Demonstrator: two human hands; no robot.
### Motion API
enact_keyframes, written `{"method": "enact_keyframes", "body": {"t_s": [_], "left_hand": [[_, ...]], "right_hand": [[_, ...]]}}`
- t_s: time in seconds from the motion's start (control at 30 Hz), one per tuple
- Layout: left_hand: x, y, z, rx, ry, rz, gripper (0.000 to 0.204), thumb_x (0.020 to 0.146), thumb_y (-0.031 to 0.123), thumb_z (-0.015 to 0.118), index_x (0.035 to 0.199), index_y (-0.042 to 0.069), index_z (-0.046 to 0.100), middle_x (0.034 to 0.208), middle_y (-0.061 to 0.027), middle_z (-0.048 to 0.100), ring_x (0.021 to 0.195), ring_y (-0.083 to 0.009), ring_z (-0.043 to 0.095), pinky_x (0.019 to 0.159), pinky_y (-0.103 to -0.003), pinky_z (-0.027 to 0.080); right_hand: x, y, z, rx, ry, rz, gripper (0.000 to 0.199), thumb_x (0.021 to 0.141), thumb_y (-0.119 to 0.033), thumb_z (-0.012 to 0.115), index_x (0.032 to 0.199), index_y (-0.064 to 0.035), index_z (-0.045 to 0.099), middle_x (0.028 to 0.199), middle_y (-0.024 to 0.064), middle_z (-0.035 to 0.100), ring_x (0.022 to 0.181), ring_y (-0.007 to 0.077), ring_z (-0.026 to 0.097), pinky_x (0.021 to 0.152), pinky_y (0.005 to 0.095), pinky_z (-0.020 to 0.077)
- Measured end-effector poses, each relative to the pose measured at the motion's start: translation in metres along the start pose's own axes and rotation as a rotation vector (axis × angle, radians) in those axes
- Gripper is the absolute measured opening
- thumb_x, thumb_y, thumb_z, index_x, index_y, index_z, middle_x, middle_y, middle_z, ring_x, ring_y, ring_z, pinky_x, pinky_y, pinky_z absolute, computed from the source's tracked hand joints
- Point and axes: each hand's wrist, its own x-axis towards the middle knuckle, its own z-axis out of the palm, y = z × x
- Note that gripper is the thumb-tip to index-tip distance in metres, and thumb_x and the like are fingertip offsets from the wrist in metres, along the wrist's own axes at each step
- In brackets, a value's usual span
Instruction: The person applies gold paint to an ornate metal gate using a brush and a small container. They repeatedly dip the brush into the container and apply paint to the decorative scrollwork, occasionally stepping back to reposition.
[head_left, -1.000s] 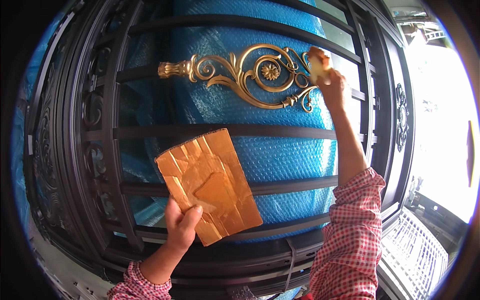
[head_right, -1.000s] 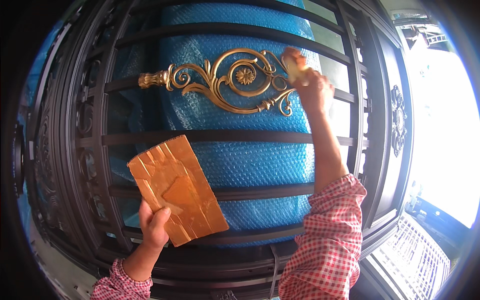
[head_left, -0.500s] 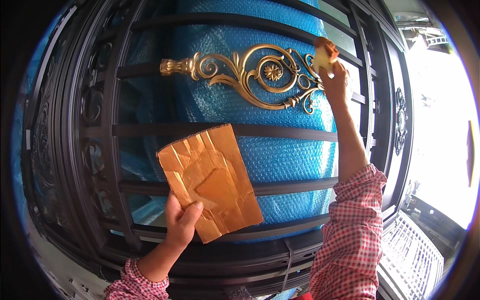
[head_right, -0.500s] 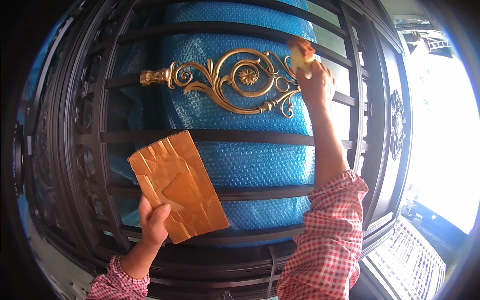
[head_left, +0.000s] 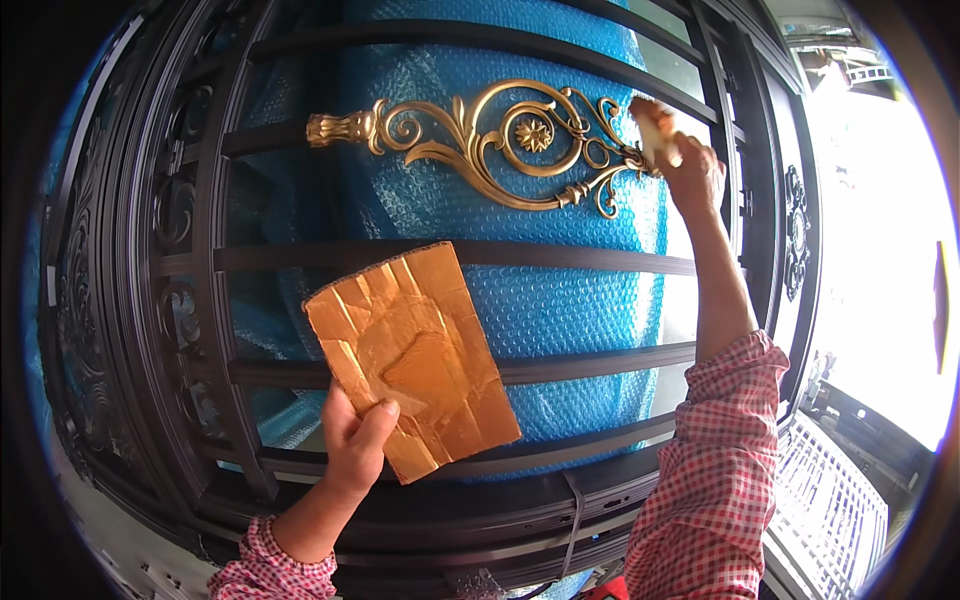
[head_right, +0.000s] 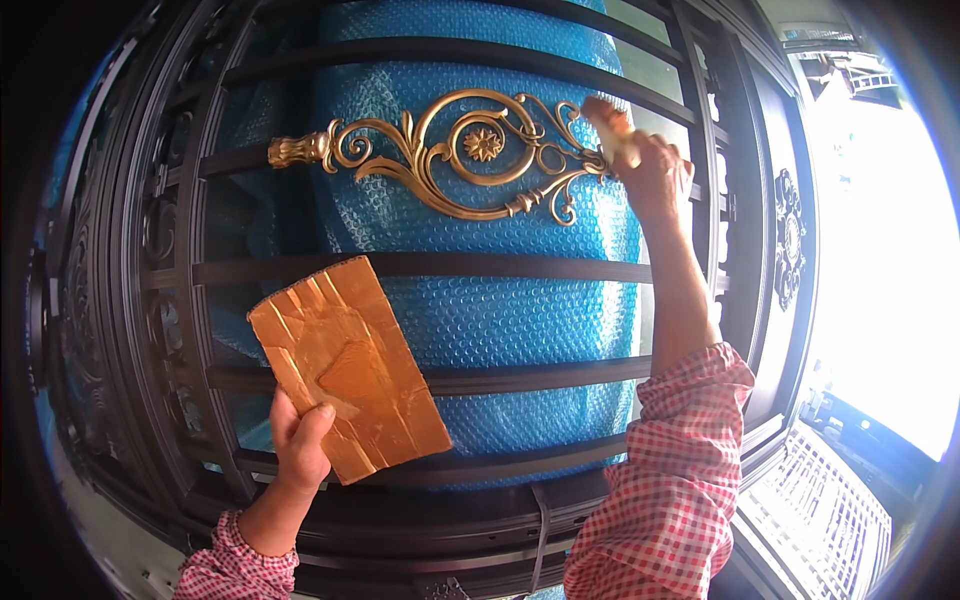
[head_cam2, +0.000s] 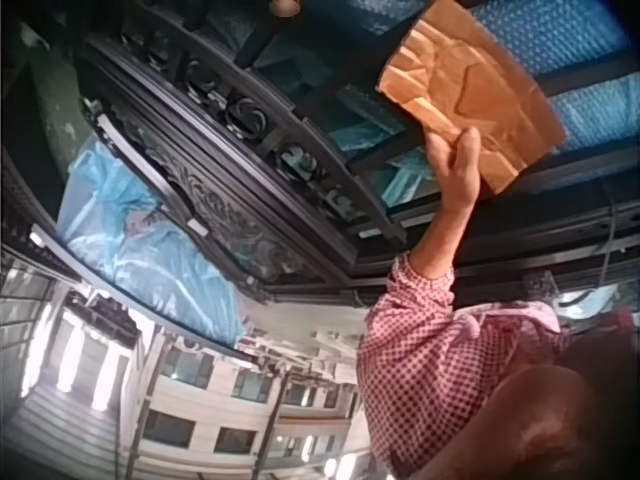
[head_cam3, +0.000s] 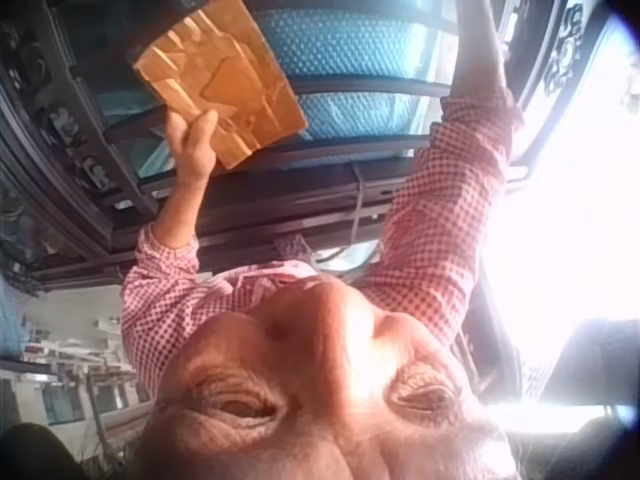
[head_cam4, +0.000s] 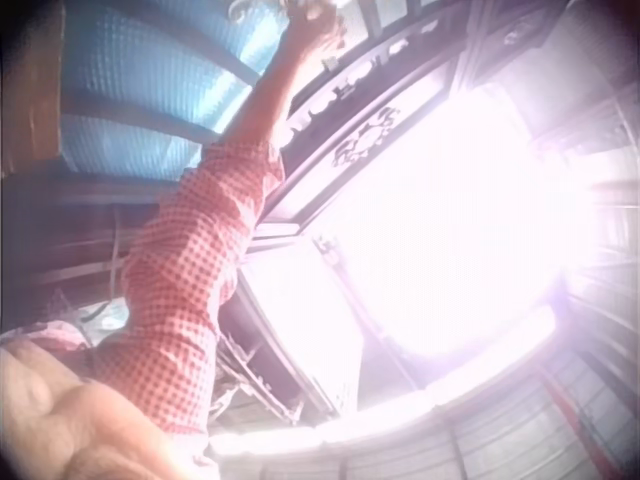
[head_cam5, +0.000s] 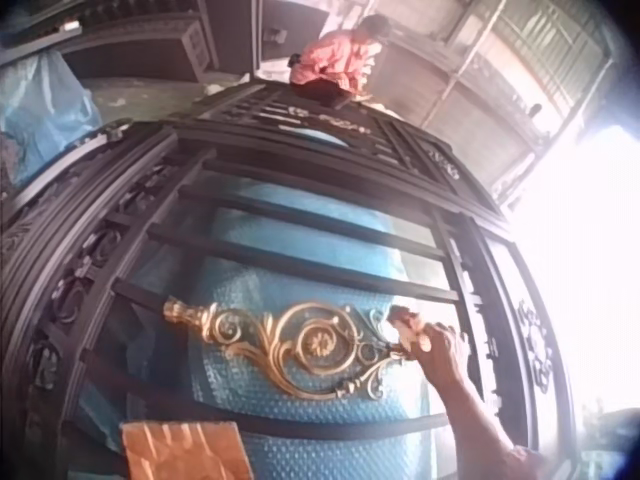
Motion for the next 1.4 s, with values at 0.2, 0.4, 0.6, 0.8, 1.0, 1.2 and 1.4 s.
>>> {"method": "enact_keyframes", "body": {"t_s": [0.2,0.4,0.6,0.8,1.0,1.2,1.4], "left_hand": [[-0.002,-0.001,0.0,0.011,-0.01,-0.016,0.046,0.078,0.001,0.046,0.121,-0.006,0.033,0.112,-0.011,0.048,0.1,-0.0139,0.047,0.089,-0.03,0.037],[0.0,0.003,0.002,-0.027,0.014,-0.009,0.048,0.078,0.001,0.045,0.123,-0.006,0.03,0.113,-0.0114,0.047,0.101,-0.0143,0.047,0.089,-0.03,0.037],[0.001,0.001,-0.002,-0.022,-0.006,-0.017,0.047,0.077,0.001,0.045,0.122,-0.006,0.031,0.113,-0.0113,0.047,0.101,-0.0142,0.047,0.089,-0.029,0.037],[0.001,-0.005,-0.005,-0.004,-0.005,-0.008,0.046,0.077,0.002,0.047,0.121,-0.006,0.033,0.113,-0.0112,0.047,0.1,-0.0139,0.047,0.088,-0.029,0.037],[0.0,-0.003,0.0,-0.015,-0.012,-0.025,0.046,0.078,0.004,0.047,0.121,-0.006,0.033,0.113,-0.0106,0.048,0.101,-0.0134,0.046,0.089,-0.029,0.037],[0.002,-0.002,-0.007,-0.028,-0.002,-0.023,0.047,0.078,0.003,0.047,0.121,-0.005,0.032,0.114,-0.0101,0.047,0.102,-0.0129,0.045,0.089,-0.029,0.037],[0.002,0.0,-0.011,-0.027,0.014,-0.008,0.046,0.078,0.002,0.046,0.121,-0.005,0.032,0.113,-0.01,0.048,0.101,-0.0129,0.046,0.089,-0.029,0.037]], "right_hand": [[-0.002,0.016,-0.005,0.082,0.063,0.088,0.027,0.067,-0.029,0.059,0.082,-0.0068,0.057,0.088,0.0086,0.06,0.088,0.0251,0.056,0.079,0.0395,0.0399],[-0.015,0.053,0.009,0.276,0.107,0.186,0.032,0.071,-0.03,0.061,0.089,-0.0036,0.055,0.086,0.0116,0.059,0.08,0.0273,0.058,0.07,0.0399,0.0432],[-0.044,0.065,0.023,0.311,0.165,0.156,0.031,0.074,-0.024,0.061,0.096,-0.0031,0.057,0.087,0.0123,0.059,0.082,0.0277,0.057,0.073,0.0385,0.0432],[-0.015,-0.002,0.013,0.476,0.216,0.153,0.031,0.075,-0.023,0.061,0.096,-0.0011,0.056,0.086,0.0129,0.059,0.08,0.0262,0.057,0.073,0.038,0.0435],[0.033,-0.031,0.039,0.434,0.179,0.047,0.027,0.073,-0.026,0.062,0.088,-0.0046,0.057,0.085,0.0124,0.061,0.082,0.0272,0.058,0.074,0.0373,0.0433],[0.038,-0.028,0.048,0.461,0.254,0.123,0.029,0.072,-0.03,0.061,0.084,-0.0054,0.054,0.085,0.0117,0.058,0.082,0.0284,0.056,0.075,0.0398,0.0421],[0.02,-0.039,0.043,0.377,0.126,0.182,0.026,0.071,-0.027,0.056,0.085,-0.0045,0.056,0.083,0.0148,0.059,0.075,0.0313,0.057,0.071,0.0406,0.0439]]}}
